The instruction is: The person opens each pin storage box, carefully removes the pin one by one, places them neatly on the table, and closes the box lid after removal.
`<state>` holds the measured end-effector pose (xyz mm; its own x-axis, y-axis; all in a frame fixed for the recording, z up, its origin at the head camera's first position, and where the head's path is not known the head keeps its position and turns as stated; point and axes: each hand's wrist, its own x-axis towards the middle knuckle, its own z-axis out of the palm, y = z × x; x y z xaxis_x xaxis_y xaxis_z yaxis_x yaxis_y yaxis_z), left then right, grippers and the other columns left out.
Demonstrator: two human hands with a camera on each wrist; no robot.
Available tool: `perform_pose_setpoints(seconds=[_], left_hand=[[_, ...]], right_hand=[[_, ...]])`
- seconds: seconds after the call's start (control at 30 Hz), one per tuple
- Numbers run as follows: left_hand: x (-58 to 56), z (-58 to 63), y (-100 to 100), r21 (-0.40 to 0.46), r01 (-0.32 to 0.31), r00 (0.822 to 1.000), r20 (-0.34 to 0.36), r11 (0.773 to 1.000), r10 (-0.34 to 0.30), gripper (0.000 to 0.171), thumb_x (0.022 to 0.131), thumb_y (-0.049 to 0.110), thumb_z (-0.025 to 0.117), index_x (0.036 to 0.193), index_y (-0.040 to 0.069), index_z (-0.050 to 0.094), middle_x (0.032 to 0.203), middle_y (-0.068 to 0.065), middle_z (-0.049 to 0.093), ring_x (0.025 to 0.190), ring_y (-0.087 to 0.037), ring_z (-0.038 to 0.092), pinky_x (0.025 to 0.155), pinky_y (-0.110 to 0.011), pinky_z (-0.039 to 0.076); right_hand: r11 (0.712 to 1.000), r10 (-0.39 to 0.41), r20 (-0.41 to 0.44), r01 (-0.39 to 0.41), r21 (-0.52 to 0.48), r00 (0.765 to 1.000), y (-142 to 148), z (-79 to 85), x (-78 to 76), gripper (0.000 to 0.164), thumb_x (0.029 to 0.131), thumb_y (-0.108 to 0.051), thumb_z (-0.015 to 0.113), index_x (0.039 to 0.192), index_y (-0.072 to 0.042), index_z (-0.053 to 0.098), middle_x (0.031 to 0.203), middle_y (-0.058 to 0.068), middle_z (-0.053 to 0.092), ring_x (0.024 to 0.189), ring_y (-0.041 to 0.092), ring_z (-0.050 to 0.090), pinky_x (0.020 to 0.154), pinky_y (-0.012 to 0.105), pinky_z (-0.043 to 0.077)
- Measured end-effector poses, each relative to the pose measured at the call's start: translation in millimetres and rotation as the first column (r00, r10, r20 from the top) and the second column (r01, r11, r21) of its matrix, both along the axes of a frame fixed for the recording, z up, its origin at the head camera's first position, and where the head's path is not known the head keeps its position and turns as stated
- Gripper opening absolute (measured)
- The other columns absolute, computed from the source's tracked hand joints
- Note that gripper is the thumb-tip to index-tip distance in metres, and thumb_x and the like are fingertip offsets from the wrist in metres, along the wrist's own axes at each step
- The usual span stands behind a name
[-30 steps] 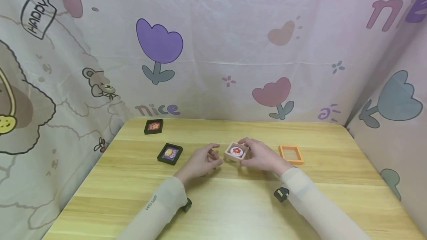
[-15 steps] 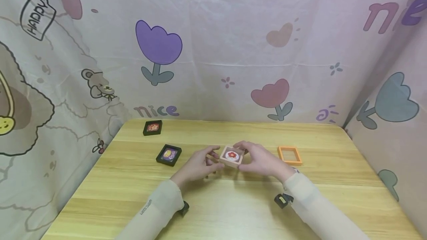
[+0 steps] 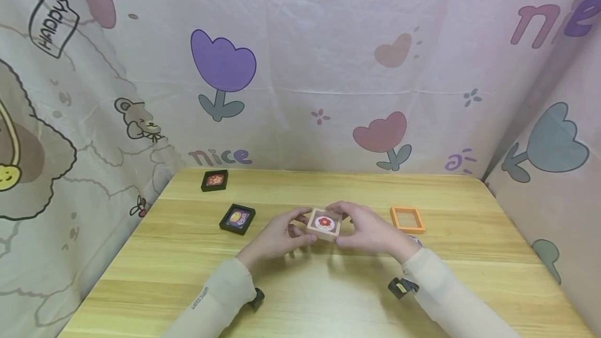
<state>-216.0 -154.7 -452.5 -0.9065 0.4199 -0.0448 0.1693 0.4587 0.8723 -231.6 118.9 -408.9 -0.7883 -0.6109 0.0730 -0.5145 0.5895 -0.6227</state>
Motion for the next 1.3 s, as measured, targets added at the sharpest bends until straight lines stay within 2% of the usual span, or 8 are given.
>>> perform_pose_setpoints(seconds=[0.23,0.37,0.5,0.77,0.97,1.13,1.3], left_hand=[[5.9,-0.3,1,0.07,0.043,0.999,0.015,0.997,-0.044,0.084,0.095,0.038,0.083,0.164,0.015,0.042,0.148,-0.012,0.061,0.099,-0.018,0.074,0.083,-0.032,0.064],[10.1,0.7,2,0.112,0.042,0.998,0.031,0.993,-0.046,0.087,0.094,0.035,0.084,0.165,0.01,0.04,0.147,-0.011,0.061,0.1,-0.018,0.073,0.084,-0.029,0.063],[14.4,1.8,3,0.164,0.039,0.997,0.064,0.986,-0.05,0.087,0.095,0.032,0.084,0.165,0.009,0.039,0.148,-0.012,0.059,0.102,-0.021,0.073,0.085,-0.027,0.063],[21.4,3.7,6,0.272,0.051,0.993,0.09,0.961,-0.078,0.082,0.094,0.022,0.083,0.163,0.01,0.041,0.147,-0.017,0.056,0.099,-0.024,0.072,0.076,-0.027,0.064],[28.8,9.0,9,0.29,0.048,0.993,0.093,0.956,-0.078,0.077,0.093,0.021,0.085,0.158,0.009,0.047,0.145,-0.016,0.058,0.098,-0.021,0.071,0.078,-0.025,0.065],[34.0,11.7,10,0.299,0.049,0.993,0.09,0.953,-0.079,0.073,0.09,0.019,0.087,0.153,0.009,0.053,0.142,-0.015,0.061,0.098,-0.021,0.072,0.081,-0.027,0.066],[37.9,13.8,13,0.304,0.057,0.995,0.059,0.951,-0.078,0.069,0.088,0.018,0.089,0.149,0.011,0.057,0.139,-0.015,0.062,0.097,-0.021,0.072,0.08,-0.029,0.066]], right_hand=[[0.998,0.053,-0.015,-0.053,-0.027,0.998,3,0.5,3.3,0.07,0.084,-0.022,0.08,0.149,-0.01,0.058,0.131,-0.001,0.072,0.121,0.021,0.066,0.108,0.056,0.057],[0.996,0.081,-0.016,-0.081,-0.048,0.997,4,1.6,5.1,0.07,0.083,-0.023,0.08,0.149,-0.009,0.058,0.131,-0.001,0.072,0.121,0.02,0.067,0.106,0.053,0.058],[0.994,0.098,-0.022,-0.099,-0.053,0.995,5,3.8,8.3,0.07,0.084,-0.023,0.081,0.148,-0.009,0.059,0.132,-0.001,0.072,0.121,0.019,0.067,0.105,0.051,0.059],[0.994,0.101,-0.04,-0.103,-0.045,0.994,8,10.7,19.3,0.069,0.085,-0.025,0.08,0.149,-0.012,0.058,0.134,-0.005,0.071,0.123,0.017,0.066,0.108,0.05,0.058],[0.993,0.115,-0.04,-0.116,-0.031,0.993,11,15.4,27.5,0.07,0.087,-0.025,0.081,0.15,-0.011,0.057,0.135,-0.005,0.07,0.125,0.017,0.065,0.113,0.054,0.054],[0.992,0.128,-0.07,-0.127,0.024,0.989,11,18.2,33.4,0.072,0.087,-0.029,0.081,0.152,-0.008,0.057,0.137,-0.002,0.07,0.126,0.018,0.065,0.113,0.053,0.055],[0.992,0.111,-0.113,-0.103,0.075,0.987,9,21.9,38.1,0.073,0.089,-0.041,0.081,0.151,-0.011,0.059,0.14,-0.001,0.069,0.128,0.02,0.066,0.109,0.052,0.058]])
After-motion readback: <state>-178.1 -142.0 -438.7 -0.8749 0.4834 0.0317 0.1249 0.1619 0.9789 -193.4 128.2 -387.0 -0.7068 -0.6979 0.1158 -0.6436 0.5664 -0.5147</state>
